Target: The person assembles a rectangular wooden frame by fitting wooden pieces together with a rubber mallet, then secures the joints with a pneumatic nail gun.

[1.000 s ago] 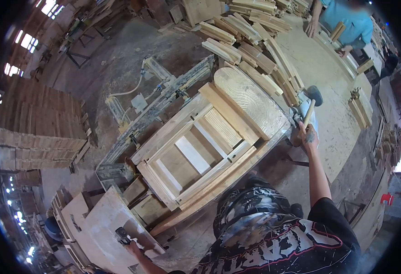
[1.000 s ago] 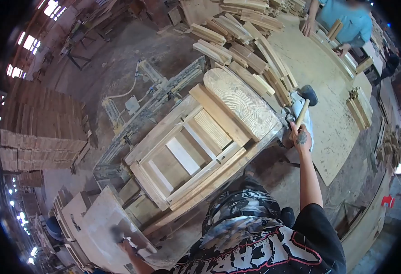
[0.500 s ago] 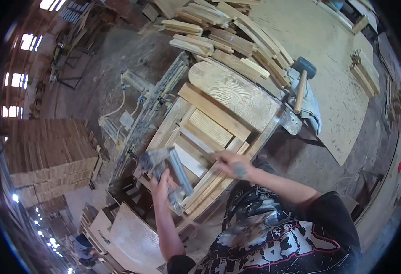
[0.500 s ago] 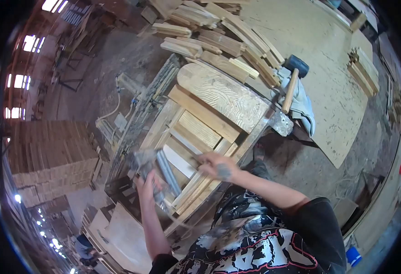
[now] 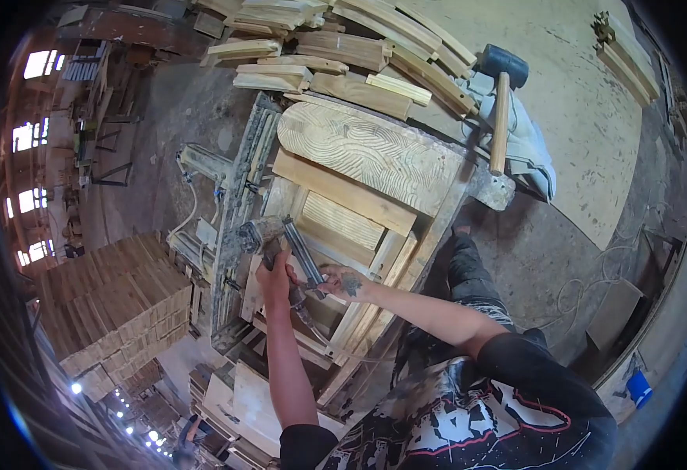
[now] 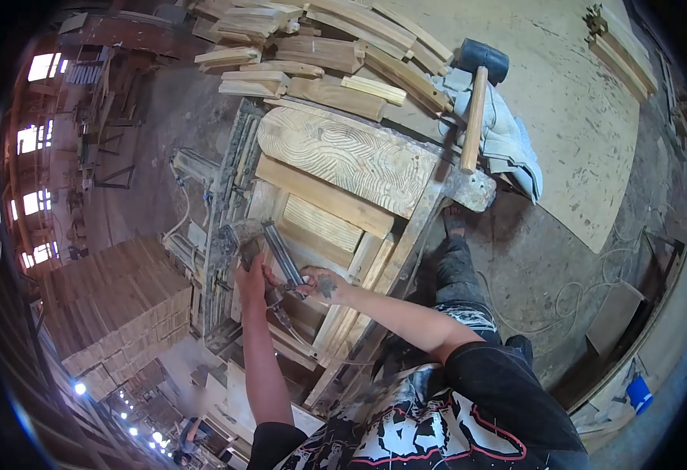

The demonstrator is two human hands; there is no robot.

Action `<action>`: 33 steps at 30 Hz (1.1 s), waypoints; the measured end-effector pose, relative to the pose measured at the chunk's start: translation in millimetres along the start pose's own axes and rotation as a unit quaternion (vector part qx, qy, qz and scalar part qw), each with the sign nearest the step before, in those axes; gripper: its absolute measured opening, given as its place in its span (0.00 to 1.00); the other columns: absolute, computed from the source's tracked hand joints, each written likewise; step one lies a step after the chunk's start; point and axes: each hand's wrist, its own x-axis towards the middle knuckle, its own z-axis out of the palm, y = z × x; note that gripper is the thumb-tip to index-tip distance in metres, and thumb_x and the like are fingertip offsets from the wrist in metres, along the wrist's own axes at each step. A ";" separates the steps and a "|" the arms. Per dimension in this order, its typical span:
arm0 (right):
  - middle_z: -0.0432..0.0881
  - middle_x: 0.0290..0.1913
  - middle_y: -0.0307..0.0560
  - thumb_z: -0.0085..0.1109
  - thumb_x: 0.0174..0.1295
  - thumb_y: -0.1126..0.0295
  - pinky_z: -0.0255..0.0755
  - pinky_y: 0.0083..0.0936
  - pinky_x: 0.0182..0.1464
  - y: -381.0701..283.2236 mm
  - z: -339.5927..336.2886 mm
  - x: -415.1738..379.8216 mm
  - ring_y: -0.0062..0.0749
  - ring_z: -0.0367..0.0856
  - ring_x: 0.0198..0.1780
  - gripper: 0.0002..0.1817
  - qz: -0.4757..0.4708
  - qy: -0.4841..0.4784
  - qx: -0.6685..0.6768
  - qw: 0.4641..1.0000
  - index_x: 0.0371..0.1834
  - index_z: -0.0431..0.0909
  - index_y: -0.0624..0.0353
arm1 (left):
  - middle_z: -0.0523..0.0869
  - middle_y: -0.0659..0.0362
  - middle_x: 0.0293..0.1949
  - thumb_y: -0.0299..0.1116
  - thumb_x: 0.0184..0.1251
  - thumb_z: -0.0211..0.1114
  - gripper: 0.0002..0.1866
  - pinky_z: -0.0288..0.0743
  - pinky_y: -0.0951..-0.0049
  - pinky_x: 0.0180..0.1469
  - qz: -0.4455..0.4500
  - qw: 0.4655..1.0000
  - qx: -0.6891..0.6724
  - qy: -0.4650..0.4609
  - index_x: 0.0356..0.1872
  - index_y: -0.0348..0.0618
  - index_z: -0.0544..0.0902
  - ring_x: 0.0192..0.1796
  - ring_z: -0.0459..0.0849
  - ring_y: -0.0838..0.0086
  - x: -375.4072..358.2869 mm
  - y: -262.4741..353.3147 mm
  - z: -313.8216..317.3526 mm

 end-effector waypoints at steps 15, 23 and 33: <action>0.85 0.35 0.47 0.56 0.74 0.53 0.79 0.29 0.45 -114.2 -25.2 -91.2 0.29 0.85 0.39 0.22 0.103 -0.094 -0.123 0.983 0.54 0.78 0.62 | 0.81 0.61 0.20 0.37 0.67 0.69 0.15 0.73 0.68 0.23 0.077 0.983 0.158 -0.056 0.25 0.38 0.80 0.19 0.78 0.77 -86.1 -31.9 -36.8; 0.85 0.40 0.48 0.52 0.76 0.52 0.77 0.28 0.47 -105.4 -50.9 -128.0 0.28 0.84 0.41 0.22 0.101 -0.008 -0.057 0.993 0.50 0.80 0.63 | 0.87 0.45 0.29 0.36 0.48 0.76 0.16 0.80 0.51 0.38 0.193 0.872 0.424 -0.150 0.35 0.39 0.85 0.35 0.87 0.45 -121.8 -55.5 1.5; 0.84 0.37 0.47 0.51 0.76 0.53 0.75 0.29 0.47 -97.6 -54.4 -127.7 0.30 0.83 0.42 0.21 0.077 0.037 -0.070 0.994 0.46 0.80 0.63 | 0.87 0.43 0.31 0.43 0.49 0.77 0.21 0.79 0.50 0.41 0.140 0.872 0.430 -0.186 0.35 0.34 0.84 0.36 0.86 0.44 -106.2 -78.4 4.4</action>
